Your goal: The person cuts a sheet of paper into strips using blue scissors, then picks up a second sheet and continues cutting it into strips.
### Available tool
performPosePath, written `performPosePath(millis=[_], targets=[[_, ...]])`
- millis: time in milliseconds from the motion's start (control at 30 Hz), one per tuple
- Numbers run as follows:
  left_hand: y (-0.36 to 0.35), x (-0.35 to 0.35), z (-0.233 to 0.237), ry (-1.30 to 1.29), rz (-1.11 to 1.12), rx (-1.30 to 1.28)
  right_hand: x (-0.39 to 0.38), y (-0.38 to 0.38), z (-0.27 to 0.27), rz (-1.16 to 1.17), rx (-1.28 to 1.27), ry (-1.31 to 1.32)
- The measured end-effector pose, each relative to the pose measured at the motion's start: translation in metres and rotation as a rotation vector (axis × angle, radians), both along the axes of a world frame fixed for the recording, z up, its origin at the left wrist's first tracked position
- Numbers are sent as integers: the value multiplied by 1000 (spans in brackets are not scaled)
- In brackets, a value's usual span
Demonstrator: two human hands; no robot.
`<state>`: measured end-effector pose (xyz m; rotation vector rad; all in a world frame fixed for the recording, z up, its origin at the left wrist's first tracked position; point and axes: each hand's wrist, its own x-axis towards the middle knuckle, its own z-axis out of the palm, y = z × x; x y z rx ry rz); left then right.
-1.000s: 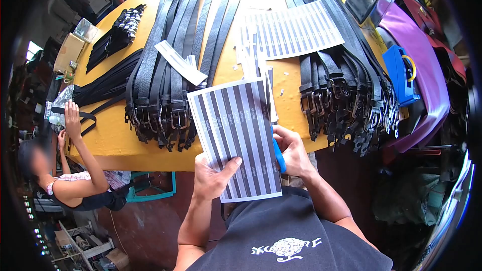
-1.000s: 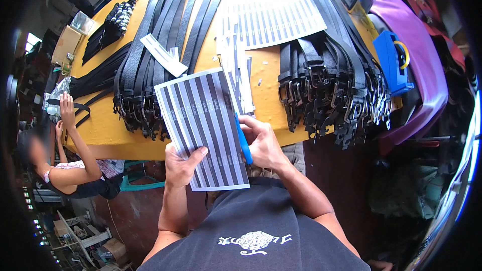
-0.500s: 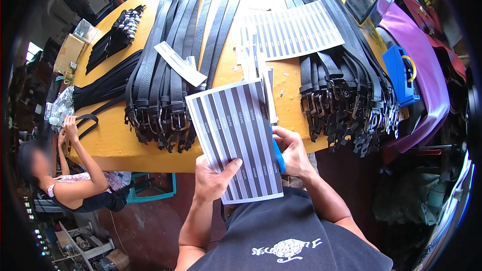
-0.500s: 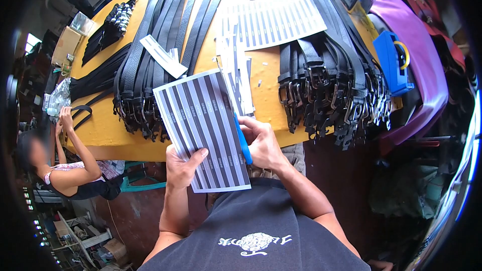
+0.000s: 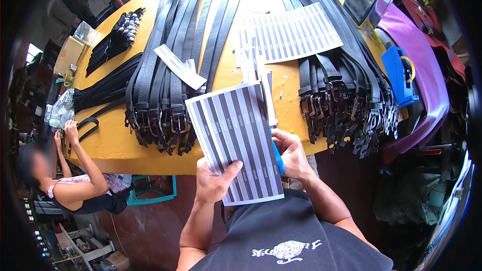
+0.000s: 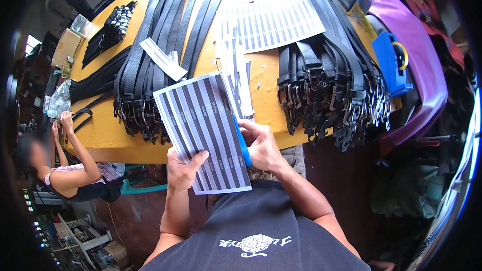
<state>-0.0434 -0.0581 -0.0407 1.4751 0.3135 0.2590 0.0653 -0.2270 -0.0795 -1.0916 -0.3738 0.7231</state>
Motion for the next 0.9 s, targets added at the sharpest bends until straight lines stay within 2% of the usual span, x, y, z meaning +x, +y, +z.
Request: performPosePath(millis=[900], targets=[[-3, 1, 4, 20, 18, 18, 1, 2, -3, -20, -69, 1]])
